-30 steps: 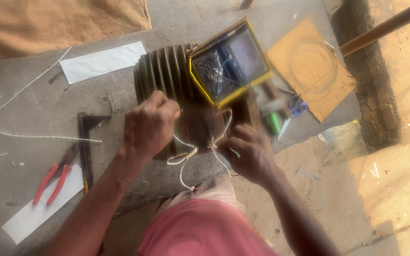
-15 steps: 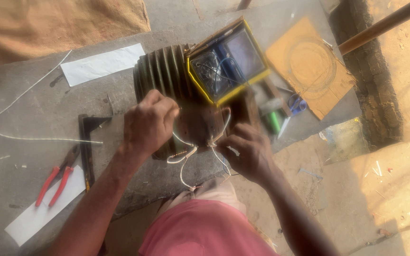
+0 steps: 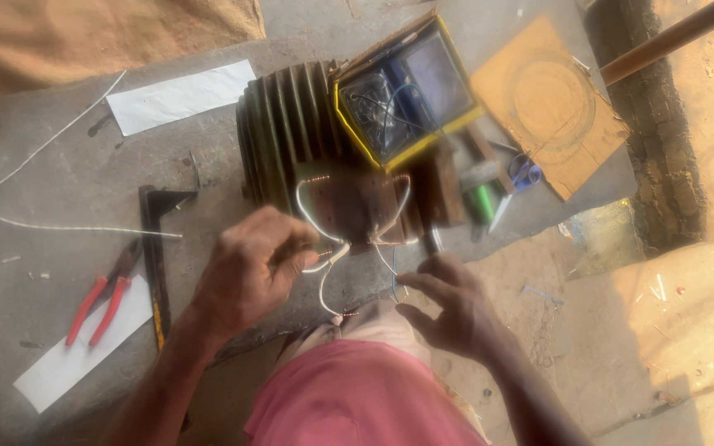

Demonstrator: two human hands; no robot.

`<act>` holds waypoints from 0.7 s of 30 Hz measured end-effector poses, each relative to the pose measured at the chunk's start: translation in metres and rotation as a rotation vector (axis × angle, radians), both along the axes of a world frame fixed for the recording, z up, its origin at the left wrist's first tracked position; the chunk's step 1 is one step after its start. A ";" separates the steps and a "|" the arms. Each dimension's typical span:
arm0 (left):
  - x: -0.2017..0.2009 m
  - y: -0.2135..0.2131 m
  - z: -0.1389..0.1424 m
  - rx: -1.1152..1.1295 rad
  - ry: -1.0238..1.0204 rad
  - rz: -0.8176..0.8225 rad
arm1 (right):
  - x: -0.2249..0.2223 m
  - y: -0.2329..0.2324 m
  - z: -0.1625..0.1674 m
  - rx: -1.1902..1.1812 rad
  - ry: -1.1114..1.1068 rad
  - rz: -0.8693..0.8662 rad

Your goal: The person uses a multimeter to test the windings of an electric motor on a workbench. They connect the multimeter leads to the motor's terminal wires, adjust the multimeter, and manipulate the white and black wires to take readings, lifting the wired motor plate at the end.

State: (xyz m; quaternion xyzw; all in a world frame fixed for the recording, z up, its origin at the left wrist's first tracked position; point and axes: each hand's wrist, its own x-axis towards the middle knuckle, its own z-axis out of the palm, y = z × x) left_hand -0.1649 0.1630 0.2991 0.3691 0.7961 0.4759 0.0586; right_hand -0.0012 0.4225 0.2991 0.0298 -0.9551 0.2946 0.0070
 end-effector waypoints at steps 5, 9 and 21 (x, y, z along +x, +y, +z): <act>0.011 -0.001 0.014 -0.194 -0.045 -0.062 | 0.006 -0.015 -0.011 0.017 0.041 0.061; 0.013 0.000 0.017 -0.150 -0.003 -0.071 | 0.009 -0.015 -0.016 0.029 0.087 0.090; 0.006 0.010 0.005 -0.369 0.303 -0.053 | 0.012 -0.017 -0.023 0.146 0.272 0.175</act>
